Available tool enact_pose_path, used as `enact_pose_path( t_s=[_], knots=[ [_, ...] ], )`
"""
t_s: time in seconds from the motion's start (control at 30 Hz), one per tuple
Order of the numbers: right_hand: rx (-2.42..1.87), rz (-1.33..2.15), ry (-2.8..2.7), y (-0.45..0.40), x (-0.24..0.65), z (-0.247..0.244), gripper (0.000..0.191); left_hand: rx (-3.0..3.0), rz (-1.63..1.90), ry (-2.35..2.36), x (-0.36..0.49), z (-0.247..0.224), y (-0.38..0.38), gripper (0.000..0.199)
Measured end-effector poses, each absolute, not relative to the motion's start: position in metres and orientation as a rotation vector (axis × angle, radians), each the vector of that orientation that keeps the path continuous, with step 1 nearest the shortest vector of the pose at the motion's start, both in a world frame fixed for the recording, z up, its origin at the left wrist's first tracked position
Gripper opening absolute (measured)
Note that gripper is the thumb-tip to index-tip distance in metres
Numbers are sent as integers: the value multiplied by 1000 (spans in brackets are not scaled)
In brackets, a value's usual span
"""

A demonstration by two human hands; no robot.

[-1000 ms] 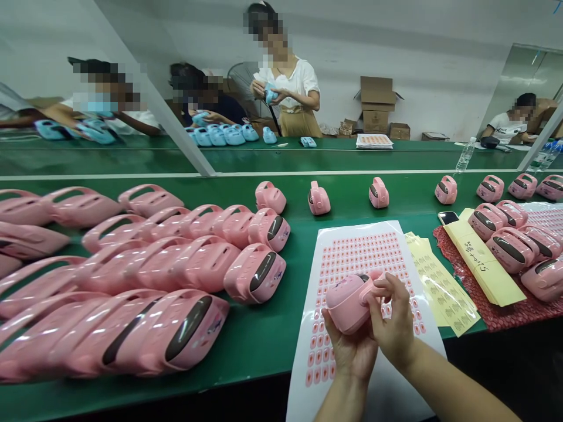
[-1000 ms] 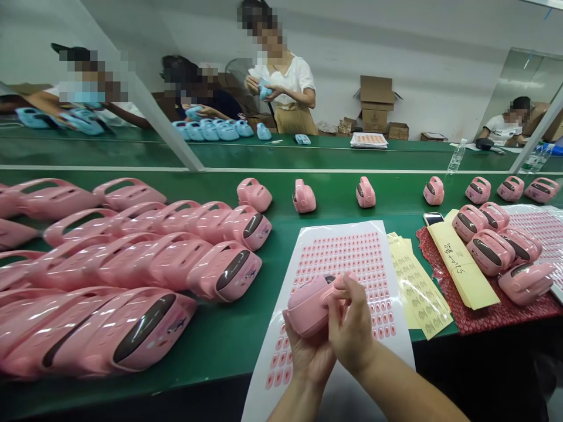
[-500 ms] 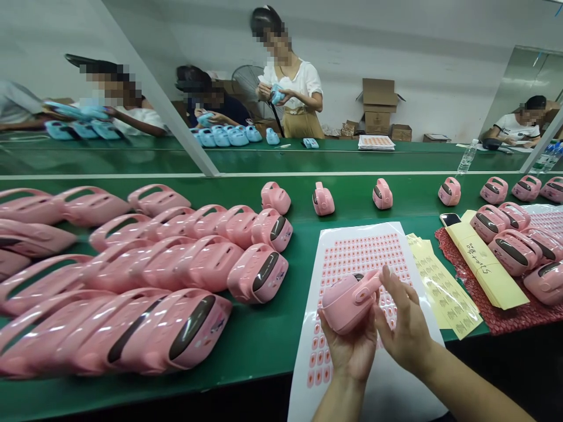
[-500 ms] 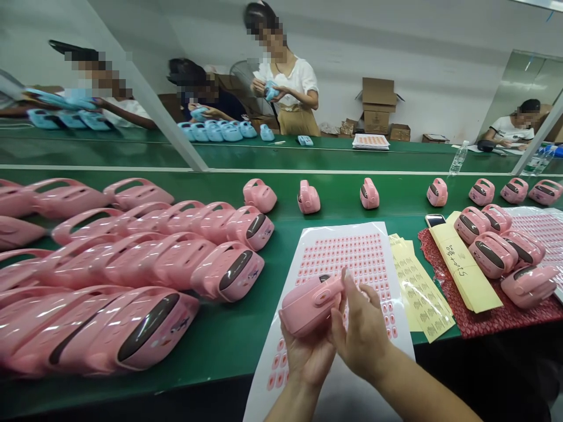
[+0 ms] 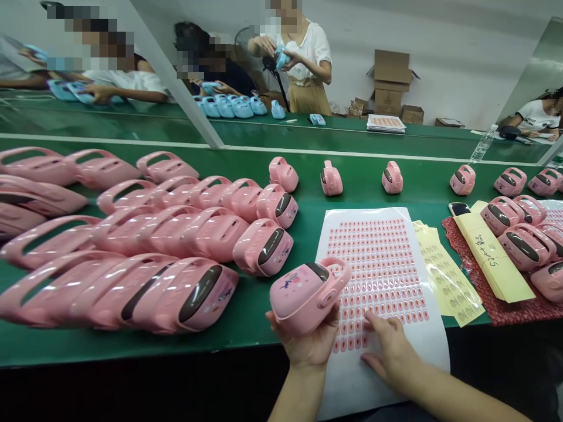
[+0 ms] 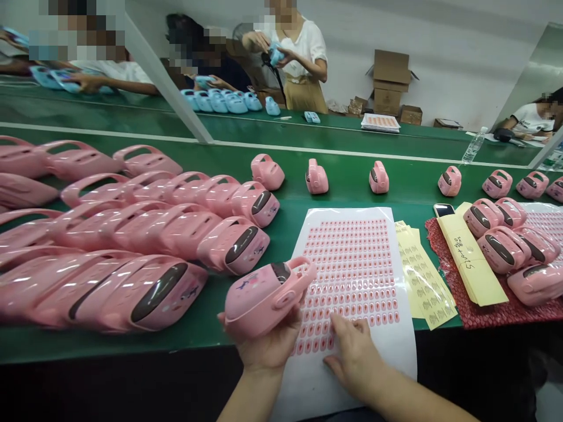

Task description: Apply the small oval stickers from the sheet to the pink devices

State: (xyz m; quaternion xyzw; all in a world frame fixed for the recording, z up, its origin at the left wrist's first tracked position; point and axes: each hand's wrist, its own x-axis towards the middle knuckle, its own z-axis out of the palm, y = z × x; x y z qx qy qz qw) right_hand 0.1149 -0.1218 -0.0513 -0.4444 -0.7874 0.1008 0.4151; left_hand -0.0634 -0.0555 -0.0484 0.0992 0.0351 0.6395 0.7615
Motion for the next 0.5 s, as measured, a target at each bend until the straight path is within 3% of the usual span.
enact_pose_path(
  t_s=[0.23,0.33,0.5],
  knots=[
    [-978,209,-2106,-131,103,-81,68,238,1524,120,-63,-56,-56,65],
    [-968,375,-1966,-130,103,-74,66,393,1619,351,-61,-58,-57,63],
    [-1126,751,-1318,-108,121,-15,51,620,1678,568,-64,-62,-62,102]
  ],
)
